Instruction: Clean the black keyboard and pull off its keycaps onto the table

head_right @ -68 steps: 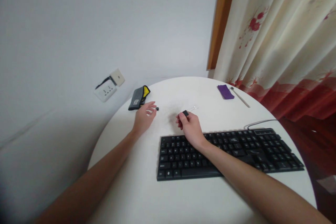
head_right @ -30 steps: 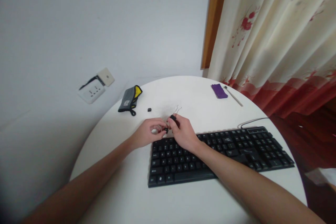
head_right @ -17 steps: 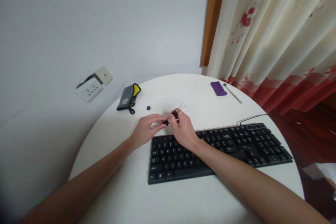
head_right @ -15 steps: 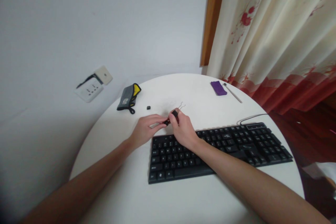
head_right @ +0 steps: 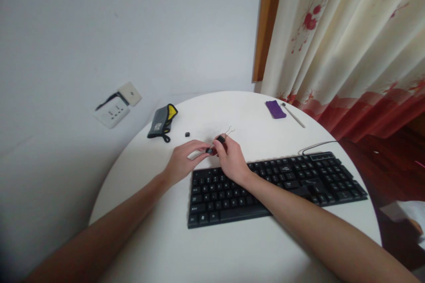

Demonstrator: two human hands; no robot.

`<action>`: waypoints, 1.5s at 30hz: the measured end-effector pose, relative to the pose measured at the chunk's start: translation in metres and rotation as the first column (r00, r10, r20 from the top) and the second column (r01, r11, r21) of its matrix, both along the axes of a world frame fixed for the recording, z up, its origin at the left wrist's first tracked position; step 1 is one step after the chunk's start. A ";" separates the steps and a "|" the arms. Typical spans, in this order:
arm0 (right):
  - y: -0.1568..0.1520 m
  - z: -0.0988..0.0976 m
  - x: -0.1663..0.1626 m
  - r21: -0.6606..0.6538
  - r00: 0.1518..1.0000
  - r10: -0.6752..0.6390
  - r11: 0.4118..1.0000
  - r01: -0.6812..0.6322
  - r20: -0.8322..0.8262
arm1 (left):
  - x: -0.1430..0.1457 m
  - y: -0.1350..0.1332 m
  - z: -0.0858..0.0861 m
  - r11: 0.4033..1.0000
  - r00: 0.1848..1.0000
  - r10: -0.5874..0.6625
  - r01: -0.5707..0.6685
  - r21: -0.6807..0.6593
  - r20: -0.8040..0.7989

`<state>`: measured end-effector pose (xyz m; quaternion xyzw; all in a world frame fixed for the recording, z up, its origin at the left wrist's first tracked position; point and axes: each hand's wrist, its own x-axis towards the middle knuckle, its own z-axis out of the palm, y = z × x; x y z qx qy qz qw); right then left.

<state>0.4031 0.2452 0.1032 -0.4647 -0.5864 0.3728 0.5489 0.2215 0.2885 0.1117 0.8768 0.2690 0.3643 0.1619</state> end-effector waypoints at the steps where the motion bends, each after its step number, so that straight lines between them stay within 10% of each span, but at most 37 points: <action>1: 0.001 0.000 0.000 0.015 1.000 -0.007 1.000 0.007 0.004 | 0.000 0.000 0.000 1.000 1.000 -0.026 0.026 0.012 0.002; 6: 0.001 0.002 0.000 0.041 1.000 -0.015 0.999 0.014 0.020 | -0.002 0.001 0.000 0.989 0.989 -0.143 0.144 0.030 -0.037; 11: -0.004 0.006 0.000 0.069 0.980 -0.173 0.984 0.167 0.097 | -0.002 0.002 0.004 1.000 0.998 -0.010 0.011 -0.010 0.069; 18: -0.013 0.009 -0.004 0.265 0.959 -0.032 0.963 -0.046 0.283 | -0.006 0.008 0.001 0.996 0.986 0.070 -0.059 -0.073 0.154; 35: -0.011 0.005 -0.002 0.205 0.916 -0.119 0.978 0.041 0.383 | -0.009 0.010 0.003 0.987 0.986 0.115 -0.099 -0.128 0.121; 45: 0.034 0.010 -0.016 -0.030 0.785 -0.075 0.993 0.118 0.615 | -0.042 0.051 0.000 0.820 0.653 0.572 -0.467 -0.330 0.497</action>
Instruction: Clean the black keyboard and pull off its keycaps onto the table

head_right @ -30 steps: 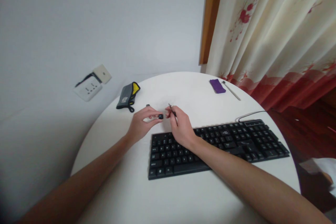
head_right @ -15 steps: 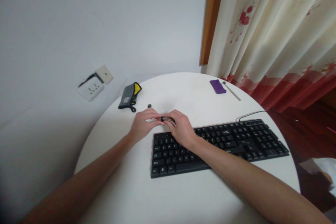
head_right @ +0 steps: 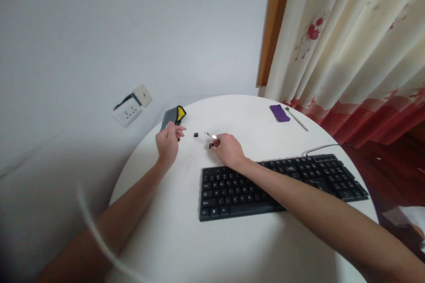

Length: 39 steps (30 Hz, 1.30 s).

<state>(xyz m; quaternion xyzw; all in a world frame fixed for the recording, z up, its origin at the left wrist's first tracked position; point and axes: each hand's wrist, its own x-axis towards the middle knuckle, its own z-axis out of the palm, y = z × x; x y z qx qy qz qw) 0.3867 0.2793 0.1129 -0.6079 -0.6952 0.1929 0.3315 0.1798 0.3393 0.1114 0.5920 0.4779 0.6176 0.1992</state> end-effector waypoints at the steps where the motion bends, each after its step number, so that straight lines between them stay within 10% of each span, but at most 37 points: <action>1: 0.009 -0.002 -0.005 -0.016 1.000 -0.006 1.000 0.006 0.020 | -0.001 0.002 -0.001 1.000 1.000 0.013 -0.013 -0.005 0.011; 12: 0.072 -0.019 -0.025 -0.053 0.998 -0.030 0.998 0.033 0.062 | 0.002 0.000 -0.004 0.996 0.994 -0.074 0.078 -0.037 0.083; 39: 0.089 -0.018 -0.027 -0.144 0.988 0.019 0.990 0.003 0.152 | 0.003 0.002 -0.005 0.994 0.992 -0.097 0.100 -0.040 0.083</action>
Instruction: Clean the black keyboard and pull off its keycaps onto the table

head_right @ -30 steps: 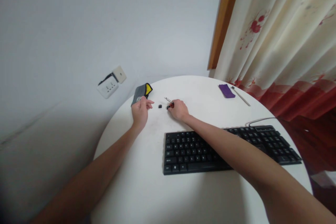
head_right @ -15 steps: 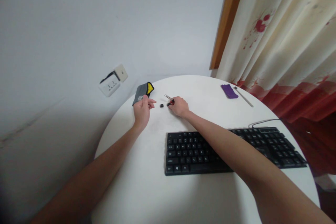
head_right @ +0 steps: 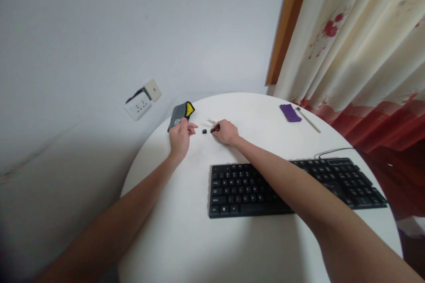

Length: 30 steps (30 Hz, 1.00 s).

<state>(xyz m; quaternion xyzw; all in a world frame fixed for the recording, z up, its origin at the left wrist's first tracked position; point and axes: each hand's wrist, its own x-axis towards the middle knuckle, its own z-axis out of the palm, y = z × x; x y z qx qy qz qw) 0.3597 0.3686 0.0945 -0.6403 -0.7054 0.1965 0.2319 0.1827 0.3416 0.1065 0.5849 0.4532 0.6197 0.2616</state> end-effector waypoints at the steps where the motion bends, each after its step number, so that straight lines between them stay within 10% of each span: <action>1: 0.000 0.000 0.000 0.001 1.000 0.002 1.000 -0.002 -0.003 | 0.000 0.000 0.000 1.000 1.000 -0.001 0.001 0.000 -0.002; 16: -0.007 0.020 0.020 0.090 0.957 -0.047 0.993 0.076 -0.288 | -0.002 0.002 -0.002 0.999 0.999 0.042 -0.042 -0.011 -0.010; 22: -0.065 0.050 0.050 0.140 0.740 0.107 0.990 -0.017 -0.664 | 0.004 -0.009 0.002 0.998 0.993 -0.059 0.060 0.004 -0.099; 30: -0.136 0.035 0.073 0.216 0.846 0.256 0.961 -0.172 -0.467 | 0.015 -0.027 0.005 0.978 0.949 -0.207 0.210 -0.015 -0.237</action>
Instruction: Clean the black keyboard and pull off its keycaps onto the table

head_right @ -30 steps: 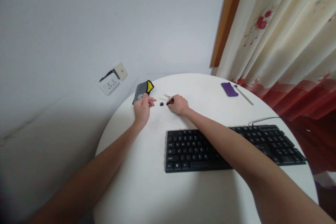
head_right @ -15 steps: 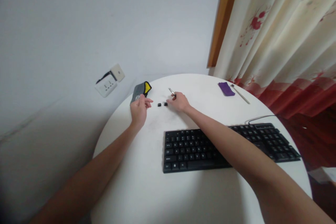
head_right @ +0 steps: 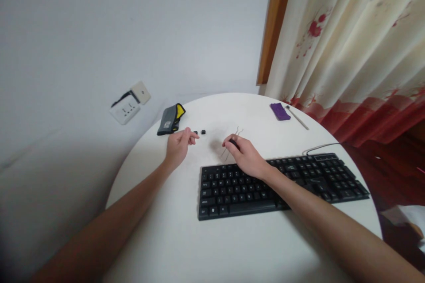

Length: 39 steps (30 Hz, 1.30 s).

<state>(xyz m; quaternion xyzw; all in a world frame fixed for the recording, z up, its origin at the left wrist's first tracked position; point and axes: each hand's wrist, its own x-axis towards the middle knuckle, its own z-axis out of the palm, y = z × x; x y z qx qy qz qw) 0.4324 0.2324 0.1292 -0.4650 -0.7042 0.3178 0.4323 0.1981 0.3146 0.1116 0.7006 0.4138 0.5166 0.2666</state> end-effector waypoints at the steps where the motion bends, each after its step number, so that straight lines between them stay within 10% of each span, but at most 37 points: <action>1: -0.002 -0.004 0.001 0.004 1.000 0.001 1.000 -0.001 0.017 | 0.000 -0.001 0.000 1.000 1.000 -0.003 0.003 -0.002 -0.009; 16: -0.011 -0.010 -0.001 0.110 0.943 0.206 0.964 -0.241 0.262 | 0.003 -0.003 0.003 0.999 0.996 -0.035 0.034 -0.007 -0.088; 23: -0.008 -0.011 -0.003 0.025 0.972 0.042 0.998 -0.049 0.231 | 0.009 -0.009 0.005 0.977 0.957 -0.211 0.202 -0.066 -0.197; 30: 0.002 -0.016 -0.004 -0.159 1.000 0.029 0.987 -0.030 -0.009 | 0.025 -0.028 0.005 0.795 0.725 -0.607 0.547 -0.264 -0.325; 39: -0.003 -0.014 -0.002 0.009 0.998 -0.065 0.998 0.065 -0.013 | 0.028 -0.031 0.006 0.859 0.793 -0.507 0.496 -0.125 -0.338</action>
